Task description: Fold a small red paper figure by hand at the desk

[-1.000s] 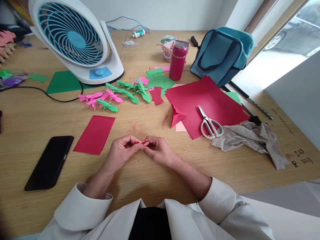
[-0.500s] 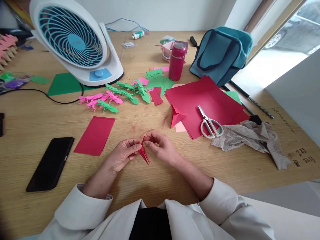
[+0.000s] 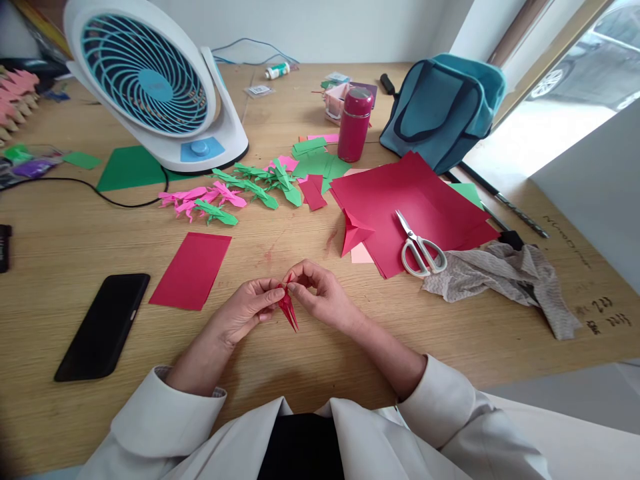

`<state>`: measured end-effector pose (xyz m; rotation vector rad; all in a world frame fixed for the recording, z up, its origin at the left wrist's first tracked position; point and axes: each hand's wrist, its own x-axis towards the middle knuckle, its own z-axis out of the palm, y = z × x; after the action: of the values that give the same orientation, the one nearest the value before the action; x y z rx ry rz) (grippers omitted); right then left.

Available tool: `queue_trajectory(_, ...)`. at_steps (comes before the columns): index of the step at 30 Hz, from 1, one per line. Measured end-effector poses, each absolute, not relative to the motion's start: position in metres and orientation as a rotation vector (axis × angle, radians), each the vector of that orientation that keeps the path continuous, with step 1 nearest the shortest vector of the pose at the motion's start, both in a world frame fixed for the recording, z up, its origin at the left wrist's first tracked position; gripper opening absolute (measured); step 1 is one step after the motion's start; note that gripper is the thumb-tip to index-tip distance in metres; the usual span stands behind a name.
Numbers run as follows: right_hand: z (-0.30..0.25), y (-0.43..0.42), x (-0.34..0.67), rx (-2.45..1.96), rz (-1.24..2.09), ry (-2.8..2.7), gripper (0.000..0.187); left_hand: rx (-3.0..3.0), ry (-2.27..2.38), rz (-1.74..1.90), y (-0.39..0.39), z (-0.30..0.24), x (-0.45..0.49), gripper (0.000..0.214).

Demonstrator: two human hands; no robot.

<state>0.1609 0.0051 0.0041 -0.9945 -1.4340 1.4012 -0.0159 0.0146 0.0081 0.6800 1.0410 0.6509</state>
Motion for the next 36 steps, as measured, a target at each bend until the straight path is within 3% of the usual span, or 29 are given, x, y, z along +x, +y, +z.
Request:
queue_trajectory(19, 0.0111, 0.0058, 0.1632, -0.950, 1.473, -1.422, 0.031, 0.667, 1.012, 0.623, 0.0136, 0.0106, -0.0163, 0.042)
queue_trajectory(36, 0.0056, 0.0055, 0.1622, -0.953, 1.456, -1.408, 0.019, 0.725, 1.025, 0.664, 0.0129, 0.0075, -0.0163, 0.046)
